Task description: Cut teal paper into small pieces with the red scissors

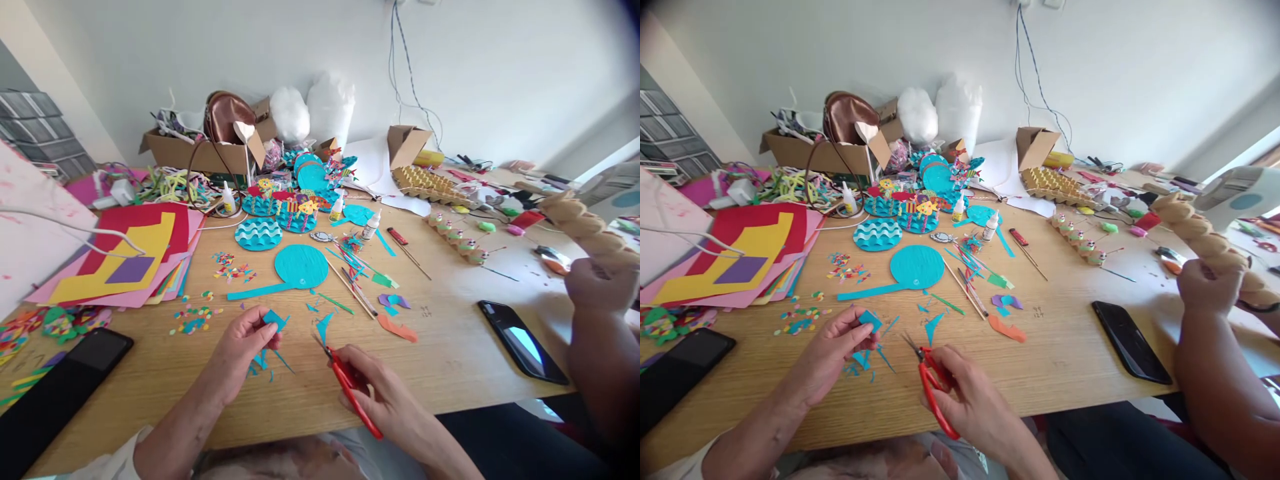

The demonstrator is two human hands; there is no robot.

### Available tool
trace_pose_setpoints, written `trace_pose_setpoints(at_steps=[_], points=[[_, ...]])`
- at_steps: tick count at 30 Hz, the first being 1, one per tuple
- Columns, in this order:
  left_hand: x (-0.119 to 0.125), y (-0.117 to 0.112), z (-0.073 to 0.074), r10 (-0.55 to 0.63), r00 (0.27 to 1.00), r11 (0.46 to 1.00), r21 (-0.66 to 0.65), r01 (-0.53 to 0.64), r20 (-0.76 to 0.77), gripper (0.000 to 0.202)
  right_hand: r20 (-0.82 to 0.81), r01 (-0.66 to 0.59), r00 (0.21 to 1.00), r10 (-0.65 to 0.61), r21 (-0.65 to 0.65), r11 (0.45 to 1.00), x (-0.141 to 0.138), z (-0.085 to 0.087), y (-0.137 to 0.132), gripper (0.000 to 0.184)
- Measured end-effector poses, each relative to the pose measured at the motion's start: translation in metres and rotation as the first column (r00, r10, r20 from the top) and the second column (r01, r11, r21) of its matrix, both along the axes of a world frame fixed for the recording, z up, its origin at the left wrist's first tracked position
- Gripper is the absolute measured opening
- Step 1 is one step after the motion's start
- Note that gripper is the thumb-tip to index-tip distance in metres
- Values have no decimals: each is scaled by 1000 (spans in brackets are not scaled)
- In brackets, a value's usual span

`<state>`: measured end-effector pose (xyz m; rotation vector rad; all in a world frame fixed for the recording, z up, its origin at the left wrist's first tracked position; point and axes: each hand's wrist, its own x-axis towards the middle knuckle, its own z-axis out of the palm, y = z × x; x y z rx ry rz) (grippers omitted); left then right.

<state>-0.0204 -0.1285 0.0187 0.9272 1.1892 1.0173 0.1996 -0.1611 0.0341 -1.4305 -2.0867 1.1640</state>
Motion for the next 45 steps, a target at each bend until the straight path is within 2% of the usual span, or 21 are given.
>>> trace_pose_setpoints(at_steps=[5,13,31,45], points=[[-1,0,5,-5,994,1000,-11,6,114,15,84,-5,996,1,47,999,-28,-10,18,27],[-3,5,-3,-12,983,999,-38,19,183,13,144,-82,987,70,81,993,-39,-12,32,29],[0,6,-7,-72,973,997,-17,77,221,7,173,-98,982,80,96,991,-42,-9,35,27],[0,6,-13,-91,975,994,-35,100,203,10,162,-101,983,83,107,989,-42,-12,33,16]])
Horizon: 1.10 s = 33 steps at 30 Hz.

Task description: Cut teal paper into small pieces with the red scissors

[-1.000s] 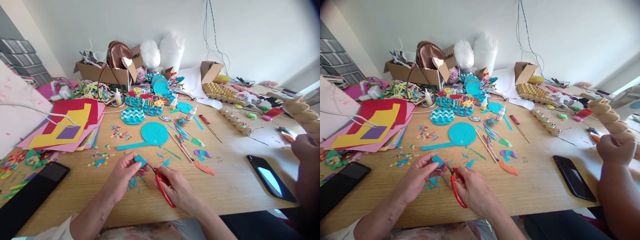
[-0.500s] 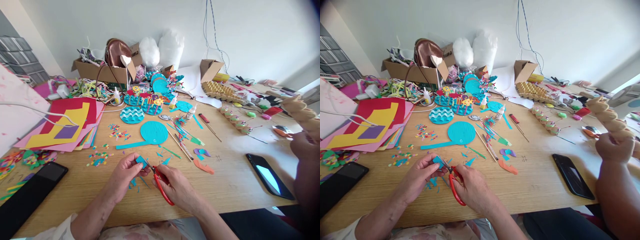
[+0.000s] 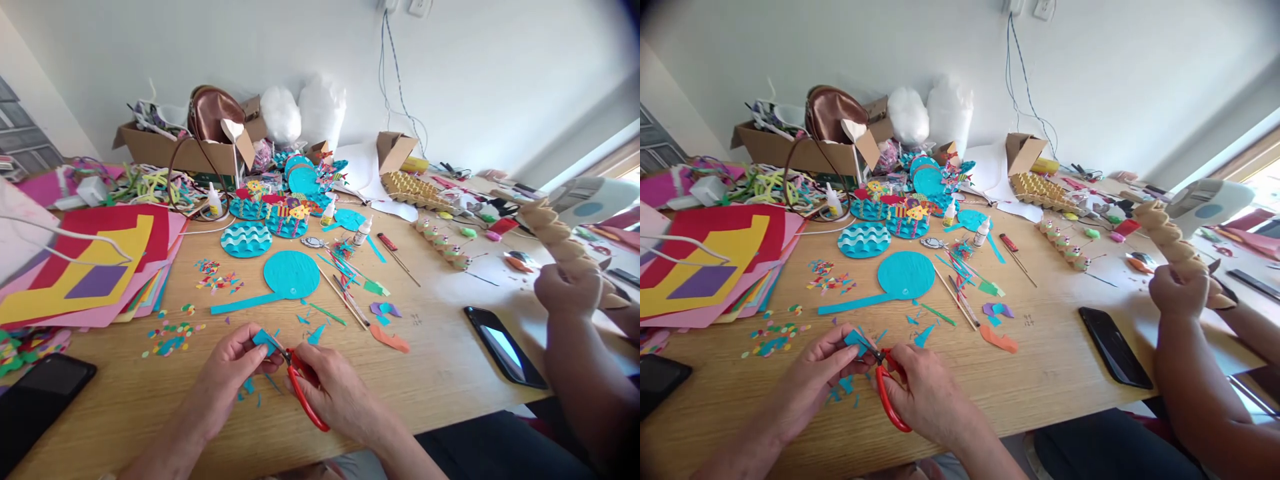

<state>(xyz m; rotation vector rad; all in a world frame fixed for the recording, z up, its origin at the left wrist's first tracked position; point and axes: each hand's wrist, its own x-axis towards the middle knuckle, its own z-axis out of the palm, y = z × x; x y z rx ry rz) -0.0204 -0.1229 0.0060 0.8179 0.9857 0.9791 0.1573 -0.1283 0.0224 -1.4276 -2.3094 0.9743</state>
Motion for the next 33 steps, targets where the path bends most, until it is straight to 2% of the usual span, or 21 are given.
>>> trace_pose_setpoints(at_steps=[16,33], points=[[4,1,3,-9,1000,1000,-4,9,-2,7,-36,20,999,-20,-17,1000,3,-7,0,20],[0,-3,0,-3,1000,1000,13,3,25,5,-33,11,999,-12,-16,1000,1,-4,-2,20]])
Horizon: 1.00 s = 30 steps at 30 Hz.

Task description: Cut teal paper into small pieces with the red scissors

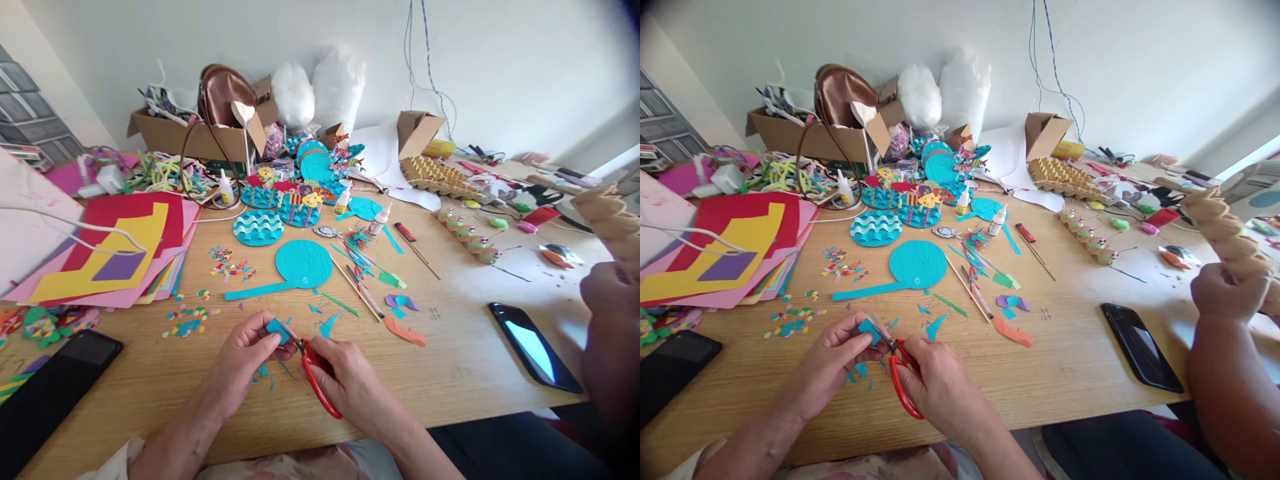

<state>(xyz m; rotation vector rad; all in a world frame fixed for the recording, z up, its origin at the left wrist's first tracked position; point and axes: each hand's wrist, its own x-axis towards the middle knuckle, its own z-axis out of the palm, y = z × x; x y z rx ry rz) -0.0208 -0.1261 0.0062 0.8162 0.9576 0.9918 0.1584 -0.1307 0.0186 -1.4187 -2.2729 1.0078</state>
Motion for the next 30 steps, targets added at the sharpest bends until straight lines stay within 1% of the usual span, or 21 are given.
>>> trace_pose_setpoints(at_steps=[8,16,22,30], points=[[0,1,2,10,1000,1000,-16,-10,4,5,11,-7,1000,7,21,1000,1,-1,0,21],[2,-1,4,-37,999,999,-22,37,-22,9,12,-14,1000,14,17,1000,-1,1,-1,17],[3,-4,7,-49,998,998,-48,47,-34,11,3,-22,1000,22,18,1000,0,1,-1,18],[0,-5,2,-91,996,995,-35,90,-18,12,-15,-33,999,33,10,999,1,-1,-3,20]])
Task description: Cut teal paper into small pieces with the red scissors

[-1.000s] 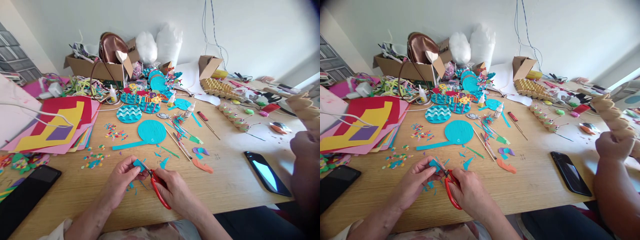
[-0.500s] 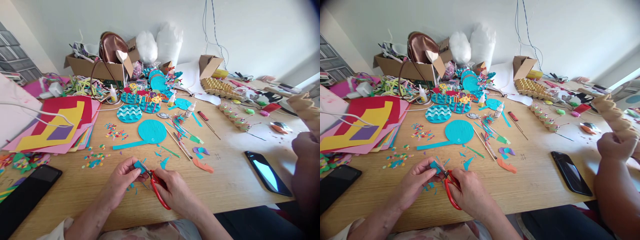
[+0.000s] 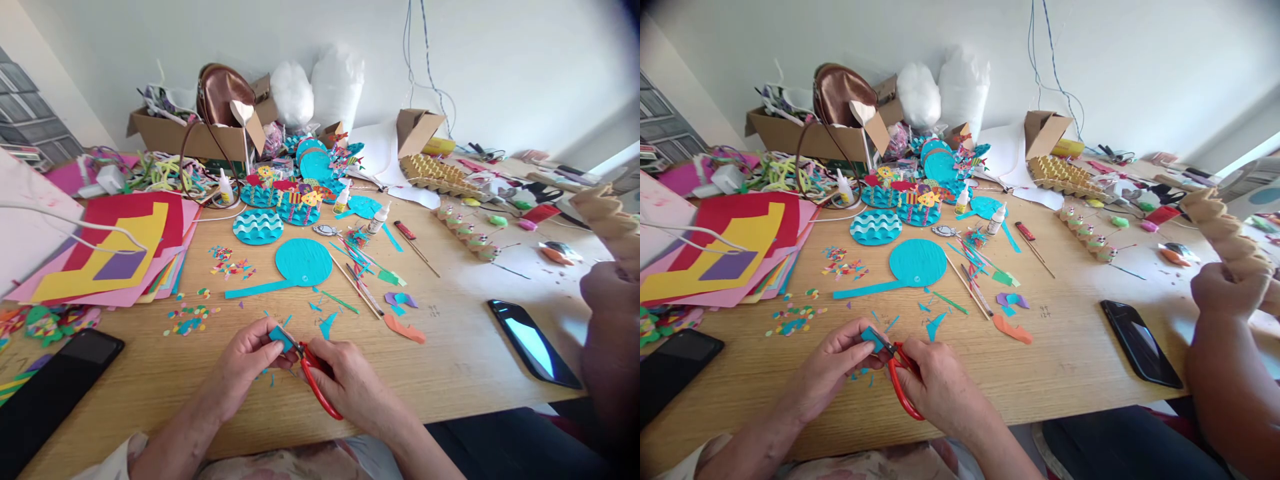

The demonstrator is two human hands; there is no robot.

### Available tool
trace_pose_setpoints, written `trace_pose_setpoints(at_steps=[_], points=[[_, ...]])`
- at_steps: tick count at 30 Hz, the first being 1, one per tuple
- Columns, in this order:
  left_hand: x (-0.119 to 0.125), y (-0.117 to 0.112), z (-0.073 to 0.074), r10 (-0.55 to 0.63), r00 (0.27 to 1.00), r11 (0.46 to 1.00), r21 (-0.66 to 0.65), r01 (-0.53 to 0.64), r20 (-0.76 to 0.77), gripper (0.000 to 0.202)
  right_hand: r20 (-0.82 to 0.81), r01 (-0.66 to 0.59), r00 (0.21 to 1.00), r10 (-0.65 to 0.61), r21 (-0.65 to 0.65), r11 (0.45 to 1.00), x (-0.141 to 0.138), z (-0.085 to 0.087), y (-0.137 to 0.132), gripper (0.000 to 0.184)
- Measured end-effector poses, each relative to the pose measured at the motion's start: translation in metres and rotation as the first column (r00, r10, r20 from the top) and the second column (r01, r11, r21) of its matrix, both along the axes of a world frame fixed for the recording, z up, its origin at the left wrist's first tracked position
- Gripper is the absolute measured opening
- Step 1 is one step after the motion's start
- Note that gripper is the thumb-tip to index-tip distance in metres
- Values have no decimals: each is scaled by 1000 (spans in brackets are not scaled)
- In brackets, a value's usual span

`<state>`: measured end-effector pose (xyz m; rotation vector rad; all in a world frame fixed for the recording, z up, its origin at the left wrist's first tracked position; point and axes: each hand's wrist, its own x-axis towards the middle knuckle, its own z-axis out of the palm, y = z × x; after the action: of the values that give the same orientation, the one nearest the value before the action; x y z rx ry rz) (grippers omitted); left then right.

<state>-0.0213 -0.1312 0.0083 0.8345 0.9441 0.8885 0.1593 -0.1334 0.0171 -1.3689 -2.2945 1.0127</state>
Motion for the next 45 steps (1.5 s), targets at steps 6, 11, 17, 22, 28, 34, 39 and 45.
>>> trace_pose_setpoints(at_steps=[6,11,17,22,28,34,39,45], points=[[-4,-2,-5,-32,999,999,19,32,4,11,-8,-4,1000,4,2,1000,0,-2,-1,21],[-4,-3,-4,-26,1000,1000,14,26,-16,12,0,-20,1000,20,-14,1000,0,1,-2,18],[-3,-4,0,-26,998,999,31,28,-54,12,6,-31,999,31,-9,999,0,2,-3,16],[-4,-3,0,-38,996,998,43,41,-75,13,26,-35,999,36,-17,999,2,2,-3,18],[-4,-2,1,-48,996,997,52,52,-75,13,37,-41,998,41,-18,999,3,3,-3,20],[-3,-3,4,-45,996,997,58,49,-81,13,20,-32,999,32,-4,999,4,3,-2,19],[-3,-2,3,-49,997,997,64,53,-64,11,6,-32,999,32,15,999,3,0,-2,19],[-3,-2,1,-54,996,997,59,58,-75,11,41,-37,998,36,22,999,4,-1,-3,17]])
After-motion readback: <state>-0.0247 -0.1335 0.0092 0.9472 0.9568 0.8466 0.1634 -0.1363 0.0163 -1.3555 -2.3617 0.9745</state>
